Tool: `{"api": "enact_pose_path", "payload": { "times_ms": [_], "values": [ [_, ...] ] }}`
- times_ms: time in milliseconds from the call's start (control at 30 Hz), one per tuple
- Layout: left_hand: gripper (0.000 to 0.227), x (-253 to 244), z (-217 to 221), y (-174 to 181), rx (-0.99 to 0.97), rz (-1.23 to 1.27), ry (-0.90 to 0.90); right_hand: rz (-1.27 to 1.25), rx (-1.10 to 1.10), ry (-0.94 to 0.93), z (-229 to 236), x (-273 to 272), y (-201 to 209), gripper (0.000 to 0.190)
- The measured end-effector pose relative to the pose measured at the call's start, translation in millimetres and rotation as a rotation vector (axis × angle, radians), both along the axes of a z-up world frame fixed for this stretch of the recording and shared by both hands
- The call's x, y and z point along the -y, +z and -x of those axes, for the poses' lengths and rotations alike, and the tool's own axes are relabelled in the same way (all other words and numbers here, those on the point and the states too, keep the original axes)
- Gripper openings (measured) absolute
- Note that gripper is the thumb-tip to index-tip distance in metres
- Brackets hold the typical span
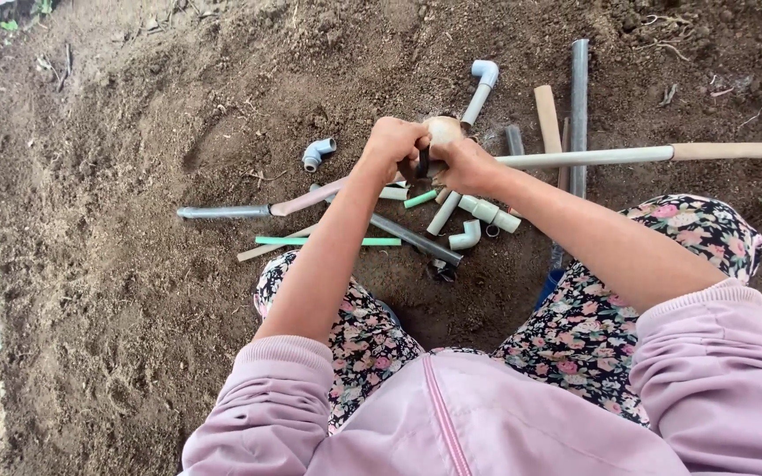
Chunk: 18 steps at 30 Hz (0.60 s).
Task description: Wrapping grey adhesive tape around PVC pipe joints and sections to seal or mark them.
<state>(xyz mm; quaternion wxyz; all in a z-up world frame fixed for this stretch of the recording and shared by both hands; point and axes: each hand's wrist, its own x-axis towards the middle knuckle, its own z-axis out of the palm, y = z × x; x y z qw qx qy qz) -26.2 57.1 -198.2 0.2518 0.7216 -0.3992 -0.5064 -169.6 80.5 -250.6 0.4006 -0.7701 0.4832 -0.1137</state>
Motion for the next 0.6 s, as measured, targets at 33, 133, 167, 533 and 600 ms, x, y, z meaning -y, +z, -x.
{"api": "enact_pose_path", "payload": {
  "times_ms": [33,133,167,533,600],
  "values": [
    [0.019,-0.8,-0.4,1.9,-0.042,-0.007,0.029,0.037,0.027,-0.024,-1.4,-1.5,-1.2,0.032],
    [0.022,0.1,-3.4,2.8,-0.086,-0.034,0.079,0.1,0.085,-0.067,2.0,-1.8,-14.3,0.041],
    [0.02,-0.4,-4.8,1.4,-0.093,-0.055,0.106,0.126,0.113,-0.08,4.5,-2.5,-20.9,0.049],
    [0.031,7.1,-24.9,51.8,-0.033,0.011,-0.131,0.3,0.25,-0.018,-1.8,-29.4,-5.8,0.037],
    [0.028,7.3,-31.1,69.6,0.003,0.007,-0.164,0.264,0.273,-0.015,-1.1,-29.0,-0.5,0.038]
  ]
}}
